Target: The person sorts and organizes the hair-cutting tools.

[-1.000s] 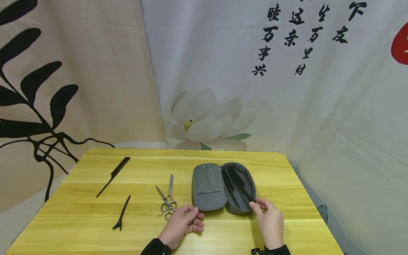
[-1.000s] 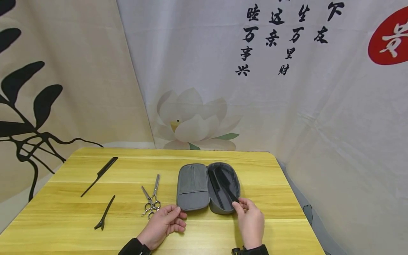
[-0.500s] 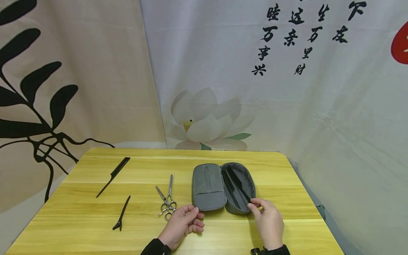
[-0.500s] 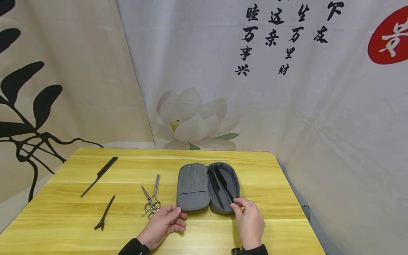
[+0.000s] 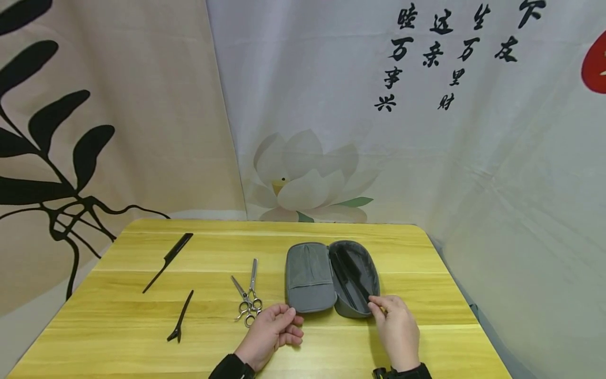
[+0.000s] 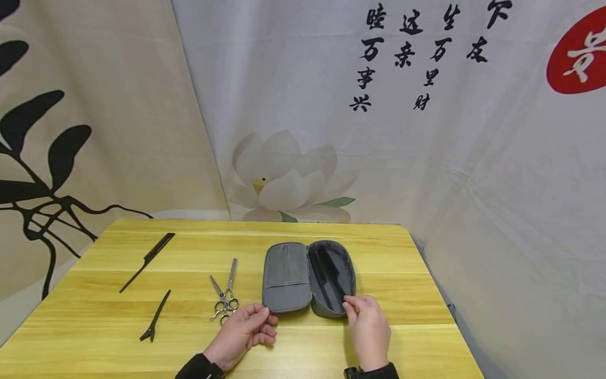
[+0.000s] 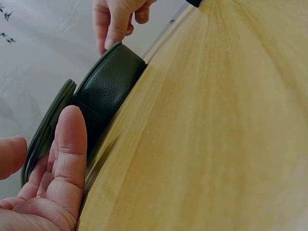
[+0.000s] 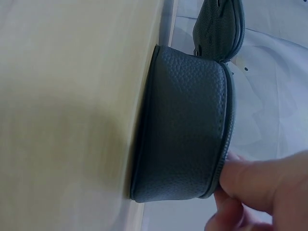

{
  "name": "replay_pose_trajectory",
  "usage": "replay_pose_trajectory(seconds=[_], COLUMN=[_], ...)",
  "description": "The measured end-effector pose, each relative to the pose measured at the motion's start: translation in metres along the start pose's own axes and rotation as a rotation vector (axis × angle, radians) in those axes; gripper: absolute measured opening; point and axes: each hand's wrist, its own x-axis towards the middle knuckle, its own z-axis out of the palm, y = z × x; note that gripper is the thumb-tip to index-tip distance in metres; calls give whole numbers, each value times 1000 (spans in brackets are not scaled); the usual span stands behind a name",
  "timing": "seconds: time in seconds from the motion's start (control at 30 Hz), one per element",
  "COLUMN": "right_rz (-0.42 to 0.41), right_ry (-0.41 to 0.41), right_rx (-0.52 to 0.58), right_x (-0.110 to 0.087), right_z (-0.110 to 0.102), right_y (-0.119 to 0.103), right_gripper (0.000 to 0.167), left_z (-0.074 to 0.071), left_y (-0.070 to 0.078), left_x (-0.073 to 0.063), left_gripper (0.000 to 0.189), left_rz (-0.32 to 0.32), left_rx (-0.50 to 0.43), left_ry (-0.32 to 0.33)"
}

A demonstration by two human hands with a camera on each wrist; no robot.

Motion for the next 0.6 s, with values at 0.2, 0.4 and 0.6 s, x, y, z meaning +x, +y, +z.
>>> replay_pose_trajectory(seconds=[0.2, 0.4, 0.6], right_rz=[-58, -57, 57], right_ry=[-20, -139, -336], right_rx=[-5, -38, -61], right_x=[-1, 0, 2], right_z=[-1, -3, -4], right_y=[-2, -5, -5], right_gripper=[18, 6, 30], left_z=[1, 1, 1], left_y=[1, 1, 0], left_x=[-1, -1, -1], left_gripper=[40, 40, 40], left_rz=[2, 5, 4], left_rx=[-1, 2, -3], left_ry=[-1, 4, 2])
